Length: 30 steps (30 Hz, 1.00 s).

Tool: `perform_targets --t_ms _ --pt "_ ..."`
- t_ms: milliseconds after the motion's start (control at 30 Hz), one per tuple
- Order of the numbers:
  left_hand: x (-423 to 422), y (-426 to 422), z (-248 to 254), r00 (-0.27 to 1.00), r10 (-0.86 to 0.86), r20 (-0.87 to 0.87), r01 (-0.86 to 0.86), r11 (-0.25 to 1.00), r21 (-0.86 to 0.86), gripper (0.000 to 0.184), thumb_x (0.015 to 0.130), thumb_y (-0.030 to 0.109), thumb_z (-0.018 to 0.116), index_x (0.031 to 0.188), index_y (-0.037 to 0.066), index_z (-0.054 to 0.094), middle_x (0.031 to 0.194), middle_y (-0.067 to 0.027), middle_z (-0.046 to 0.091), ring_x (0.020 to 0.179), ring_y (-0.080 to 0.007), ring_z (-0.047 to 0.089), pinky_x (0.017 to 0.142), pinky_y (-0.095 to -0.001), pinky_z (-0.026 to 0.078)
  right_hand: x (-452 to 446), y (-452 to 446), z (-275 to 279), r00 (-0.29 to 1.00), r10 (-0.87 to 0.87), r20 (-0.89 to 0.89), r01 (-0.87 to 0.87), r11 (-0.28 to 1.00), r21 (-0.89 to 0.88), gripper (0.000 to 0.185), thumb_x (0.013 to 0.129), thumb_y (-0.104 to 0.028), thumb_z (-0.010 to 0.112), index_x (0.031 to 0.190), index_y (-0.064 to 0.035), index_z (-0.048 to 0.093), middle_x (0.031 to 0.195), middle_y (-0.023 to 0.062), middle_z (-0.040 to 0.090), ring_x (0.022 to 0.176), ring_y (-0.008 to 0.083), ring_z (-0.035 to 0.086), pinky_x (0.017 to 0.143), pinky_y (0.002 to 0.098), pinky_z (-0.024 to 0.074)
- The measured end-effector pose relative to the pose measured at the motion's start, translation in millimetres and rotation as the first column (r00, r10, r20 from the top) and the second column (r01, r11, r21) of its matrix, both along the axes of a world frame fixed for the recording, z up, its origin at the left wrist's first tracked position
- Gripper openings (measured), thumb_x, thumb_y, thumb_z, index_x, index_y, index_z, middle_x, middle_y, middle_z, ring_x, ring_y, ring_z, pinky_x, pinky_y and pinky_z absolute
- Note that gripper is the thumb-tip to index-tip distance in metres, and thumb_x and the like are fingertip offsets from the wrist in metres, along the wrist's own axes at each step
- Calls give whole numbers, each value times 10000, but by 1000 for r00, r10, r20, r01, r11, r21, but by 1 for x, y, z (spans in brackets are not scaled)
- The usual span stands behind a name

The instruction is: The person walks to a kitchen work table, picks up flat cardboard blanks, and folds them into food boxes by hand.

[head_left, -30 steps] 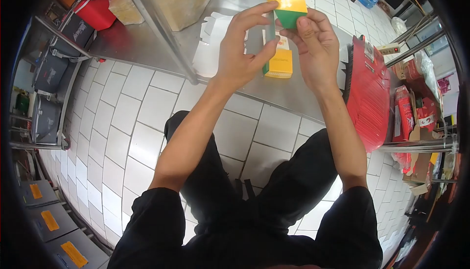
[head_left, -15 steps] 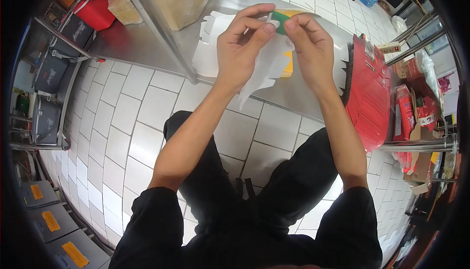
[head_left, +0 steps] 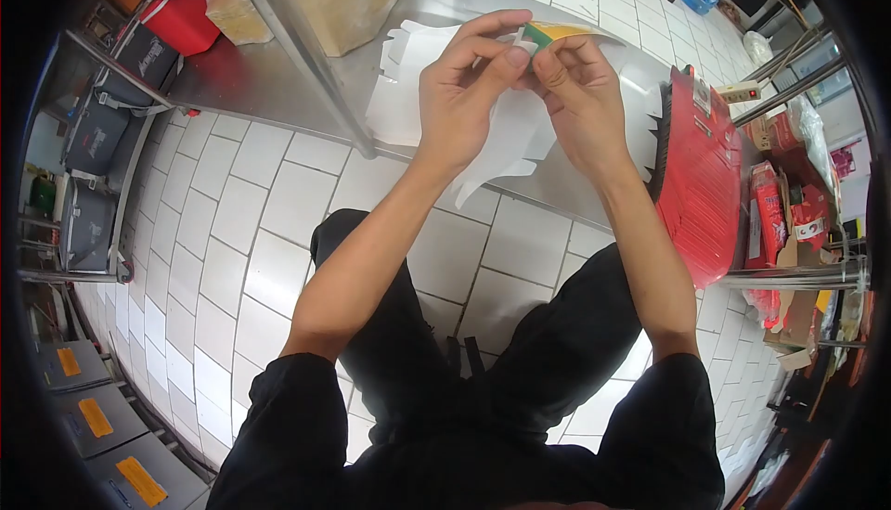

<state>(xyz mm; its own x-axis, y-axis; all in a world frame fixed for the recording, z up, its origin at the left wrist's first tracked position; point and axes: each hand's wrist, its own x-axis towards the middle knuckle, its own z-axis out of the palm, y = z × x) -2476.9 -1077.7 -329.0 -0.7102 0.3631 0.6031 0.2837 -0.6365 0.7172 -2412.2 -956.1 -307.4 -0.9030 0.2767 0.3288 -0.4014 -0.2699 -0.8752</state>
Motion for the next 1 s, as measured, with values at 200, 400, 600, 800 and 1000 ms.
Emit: perform_targets --t_ms 200,400,600,800,1000 --pt "-7 -4 1 926 136 -352 -203 966 -159 92 857 86 678 923 23 687 1235 -98 584 1048 -182 580 878 -310 465 -1 22 -6 998 -15 -57 17 999 34 154 891 -142 693 981 -43 615 920 20 632 873 123 603 785 276 479" --pt "-11 -3 -5 953 140 -268 -170 981 -91 242 810 139 743 1028 49 686 1123 -58 603 1028 -165 554 912 -320 442 2 3 -5 979 51 196 -56 998 24 126 926 -139 626 1002 -38 627 930 19 638 868 86 586 760 260 478" --pt "-14 -14 9 927 175 -333 -258 940 -223 251 823 182 731 1054 83 717 1097 -32 619 1052 -173 501 935 -320 400 10 9 10 918 305 253 -309 951 -26 217 956 -181 562 1077 -23 647 934 26 648 806 79 592 716 232 479" --pt "-18 -14 5 917 274 -288 -343 912 -223 188 875 232 677 1002 118 755 1081 -4 633 1059 -193 472 925 -327 389 2 9 4 979 35 199 -117 902 416 262 953 -220 606 1085 4 637 926 54 667 823 101 604 742 244 475" --pt "-13 -19 8 674 540 -505 -643 765 -40 250 958 164 525 935 13 723 1005 -74 647 878 -156 557 804 -290 438 -6 11 -1 975 -219 39 197 930 310 212 940 -133 620 1080 23 586 1000 94 665 868 142 632 765 264 497"
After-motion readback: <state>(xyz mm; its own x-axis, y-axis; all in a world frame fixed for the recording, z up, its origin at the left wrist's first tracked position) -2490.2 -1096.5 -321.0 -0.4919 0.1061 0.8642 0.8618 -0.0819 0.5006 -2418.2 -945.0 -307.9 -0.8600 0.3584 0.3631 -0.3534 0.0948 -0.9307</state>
